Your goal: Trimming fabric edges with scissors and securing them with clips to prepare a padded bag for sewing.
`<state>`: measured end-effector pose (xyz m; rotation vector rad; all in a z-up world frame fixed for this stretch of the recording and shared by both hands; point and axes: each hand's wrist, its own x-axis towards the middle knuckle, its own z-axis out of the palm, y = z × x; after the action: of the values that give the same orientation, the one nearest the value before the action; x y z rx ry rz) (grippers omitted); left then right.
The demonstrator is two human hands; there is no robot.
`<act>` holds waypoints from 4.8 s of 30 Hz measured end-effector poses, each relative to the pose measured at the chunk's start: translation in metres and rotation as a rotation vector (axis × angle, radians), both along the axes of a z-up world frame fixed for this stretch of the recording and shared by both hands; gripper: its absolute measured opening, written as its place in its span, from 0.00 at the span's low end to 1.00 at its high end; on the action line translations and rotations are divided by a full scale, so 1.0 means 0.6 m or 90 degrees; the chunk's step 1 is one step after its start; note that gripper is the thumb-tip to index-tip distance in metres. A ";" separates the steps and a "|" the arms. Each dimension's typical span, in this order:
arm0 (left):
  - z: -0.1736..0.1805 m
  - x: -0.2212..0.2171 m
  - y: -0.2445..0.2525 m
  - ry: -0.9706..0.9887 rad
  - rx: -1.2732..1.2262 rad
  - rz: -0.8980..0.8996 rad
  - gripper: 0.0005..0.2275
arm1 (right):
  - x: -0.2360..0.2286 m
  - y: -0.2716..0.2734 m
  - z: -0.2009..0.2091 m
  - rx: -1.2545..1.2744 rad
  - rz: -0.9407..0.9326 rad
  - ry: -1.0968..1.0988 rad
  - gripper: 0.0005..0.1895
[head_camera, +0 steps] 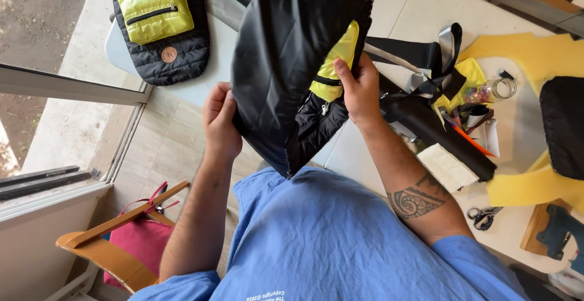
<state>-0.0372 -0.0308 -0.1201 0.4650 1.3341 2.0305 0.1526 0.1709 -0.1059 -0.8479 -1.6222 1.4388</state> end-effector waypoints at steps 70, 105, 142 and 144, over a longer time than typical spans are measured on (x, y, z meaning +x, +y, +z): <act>0.279 -0.126 0.171 0.900 -0.666 -0.722 0.08 | 0.645 -0.164 -0.181 -0.199 -0.118 0.520 0.14; -0.192 -0.090 0.086 0.549 -0.243 -0.553 0.33 | 0.315 -0.282 0.046 -0.187 -0.232 0.391 0.20; 0.052 0.101 0.198 0.825 0.309 -0.215 0.28 | 0.524 -0.319 -0.004 -0.345 -0.090 0.149 0.36; 0.083 0.105 0.148 0.851 0.395 -0.207 0.35 | 0.514 -0.306 -0.042 -0.417 0.041 0.149 0.46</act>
<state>0.0259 0.0578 -0.0702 2.4210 1.0259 1.7410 0.4607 -0.0129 -0.1309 -0.9347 -1.0109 2.0755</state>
